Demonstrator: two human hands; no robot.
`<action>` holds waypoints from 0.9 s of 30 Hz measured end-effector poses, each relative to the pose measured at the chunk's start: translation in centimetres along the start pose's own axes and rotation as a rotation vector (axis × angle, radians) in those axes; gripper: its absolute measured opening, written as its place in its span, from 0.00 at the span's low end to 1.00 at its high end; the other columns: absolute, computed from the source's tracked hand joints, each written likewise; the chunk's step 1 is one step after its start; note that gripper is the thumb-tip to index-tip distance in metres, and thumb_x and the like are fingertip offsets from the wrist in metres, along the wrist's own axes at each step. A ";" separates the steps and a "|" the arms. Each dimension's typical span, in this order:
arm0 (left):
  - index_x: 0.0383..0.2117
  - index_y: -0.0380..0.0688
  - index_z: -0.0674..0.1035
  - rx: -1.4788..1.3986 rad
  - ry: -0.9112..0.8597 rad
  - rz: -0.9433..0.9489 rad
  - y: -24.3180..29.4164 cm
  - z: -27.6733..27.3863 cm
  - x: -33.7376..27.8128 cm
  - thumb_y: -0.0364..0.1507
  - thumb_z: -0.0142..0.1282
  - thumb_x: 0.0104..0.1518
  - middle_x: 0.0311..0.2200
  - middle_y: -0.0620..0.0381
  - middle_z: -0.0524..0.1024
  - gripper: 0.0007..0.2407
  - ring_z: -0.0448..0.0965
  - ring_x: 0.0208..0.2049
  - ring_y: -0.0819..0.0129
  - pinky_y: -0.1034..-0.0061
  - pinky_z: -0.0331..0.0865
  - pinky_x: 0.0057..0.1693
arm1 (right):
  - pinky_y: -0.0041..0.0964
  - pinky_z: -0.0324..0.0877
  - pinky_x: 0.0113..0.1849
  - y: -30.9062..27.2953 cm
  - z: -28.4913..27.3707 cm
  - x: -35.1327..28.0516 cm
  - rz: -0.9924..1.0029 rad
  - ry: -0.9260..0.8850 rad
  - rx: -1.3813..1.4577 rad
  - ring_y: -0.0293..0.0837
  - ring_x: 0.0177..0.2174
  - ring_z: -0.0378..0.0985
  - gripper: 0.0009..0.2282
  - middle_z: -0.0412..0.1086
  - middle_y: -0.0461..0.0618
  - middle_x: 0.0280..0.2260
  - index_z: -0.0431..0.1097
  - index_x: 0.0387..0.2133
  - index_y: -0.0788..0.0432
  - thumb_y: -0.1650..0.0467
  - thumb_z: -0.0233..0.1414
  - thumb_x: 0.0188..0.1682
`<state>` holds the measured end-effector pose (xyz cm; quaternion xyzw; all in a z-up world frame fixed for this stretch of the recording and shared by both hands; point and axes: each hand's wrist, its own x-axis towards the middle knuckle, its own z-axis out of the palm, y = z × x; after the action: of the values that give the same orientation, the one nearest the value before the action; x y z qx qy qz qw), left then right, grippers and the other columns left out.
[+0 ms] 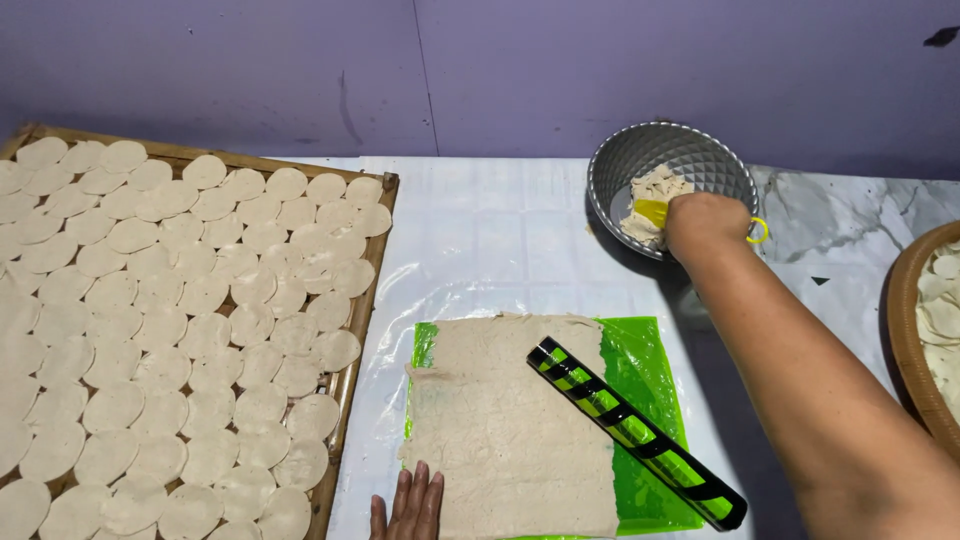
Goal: The recorder rolls out dough and prepares small circular pastry rounds on a work station.
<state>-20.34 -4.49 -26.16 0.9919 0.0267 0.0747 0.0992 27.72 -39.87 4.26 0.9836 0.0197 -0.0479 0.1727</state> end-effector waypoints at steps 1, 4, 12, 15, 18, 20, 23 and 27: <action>0.61 0.55 0.68 0.002 -0.001 -0.002 0.6 -1.9 1.0 0.41 0.36 0.64 0.63 0.52 0.64 0.20 0.58 0.66 0.55 0.34 0.34 0.68 | 0.44 0.77 0.42 0.0 -0.4 0.0 -0.003 -0.001 0.001 0.50 0.48 0.81 0.12 0.79 0.50 0.47 0.80 0.44 0.53 0.71 0.53 0.50; 0.67 0.59 0.62 -0.005 -0.570 -0.171 1.5 -4.8 2.4 0.44 0.35 0.64 0.70 0.51 0.56 0.24 0.49 0.72 0.53 0.35 0.26 0.67 | 0.45 0.75 0.45 0.2 -1.1 0.6 0.024 -0.101 0.067 0.52 0.50 0.79 0.13 0.76 0.53 0.50 0.79 0.47 0.55 0.68 0.56 0.49; 0.64 0.65 0.68 -0.036 -0.397 -0.217 0.9 -0.8 0.8 0.42 0.36 0.64 0.68 0.58 0.63 0.21 0.55 0.68 0.59 0.35 0.27 0.69 | 0.46 0.67 0.36 4.3 6.6 8.1 -0.021 -0.411 0.449 0.51 0.32 0.76 0.15 0.77 0.57 0.33 0.81 0.31 0.61 0.60 0.58 0.52; 0.63 0.62 0.70 -0.059 -0.358 -0.202 1.1 -1.6 0.8 0.42 0.38 0.63 0.67 0.55 0.64 0.21 0.56 0.70 0.54 0.36 0.27 0.67 | 0.45 0.61 0.28 4.1 5.4 7.5 0.113 -0.561 0.757 0.45 0.22 0.68 0.18 0.72 0.54 0.22 0.77 0.22 0.65 0.60 0.59 0.52; 0.61 0.58 0.70 -0.080 -0.134 -0.140 -0.6 1.7 -0.9 0.41 0.38 0.65 0.64 0.53 0.67 0.19 0.60 0.67 0.54 0.36 0.31 0.69 | 0.41 0.55 0.26 4.0 4.1 6.5 0.097 -0.579 0.868 0.41 0.18 0.60 0.18 0.67 0.48 0.18 0.74 0.22 0.60 0.59 0.56 0.53; 0.62 0.51 0.68 -0.150 -0.050 -0.072 0.1 -2.5 -0.3 0.45 0.40 0.64 0.65 0.47 0.64 0.23 0.57 0.68 0.49 0.36 0.31 0.68 | 0.40 0.54 0.25 4.9 3.3 5.6 0.083 -0.565 0.927 0.41 0.18 0.58 0.17 0.66 0.47 0.17 0.74 0.24 0.60 0.59 0.54 0.54; 0.64 0.40 0.64 -0.285 0.007 0.023 -0.5 -4.2 0.2 0.49 0.43 0.60 0.66 0.36 0.57 0.31 0.48 0.69 0.40 0.36 0.30 0.67 | 0.39 0.51 0.23 5.3 1.2 2.6 0.048 -0.536 1.041 0.39 0.18 0.55 0.16 0.64 0.44 0.17 0.74 0.28 0.59 0.59 0.51 0.55; 0.68 0.39 0.62 -0.575 0.070 -0.073 1.8 -11.2 1.7 0.42 0.33 0.64 0.71 0.36 0.53 0.28 0.42 0.74 0.40 0.39 0.30 0.70 | 0.33 0.53 0.23 2.5 -0.2 -3.5 -0.079 -0.539 1.158 0.36 0.19 0.59 0.12 0.66 0.44 0.19 0.78 0.34 0.56 0.62 0.50 0.55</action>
<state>-20.29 -4.01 -14.72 0.9182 0.0436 0.1100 0.3780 24.37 -42.27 5.63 0.8697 -0.0171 -0.3026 -0.3895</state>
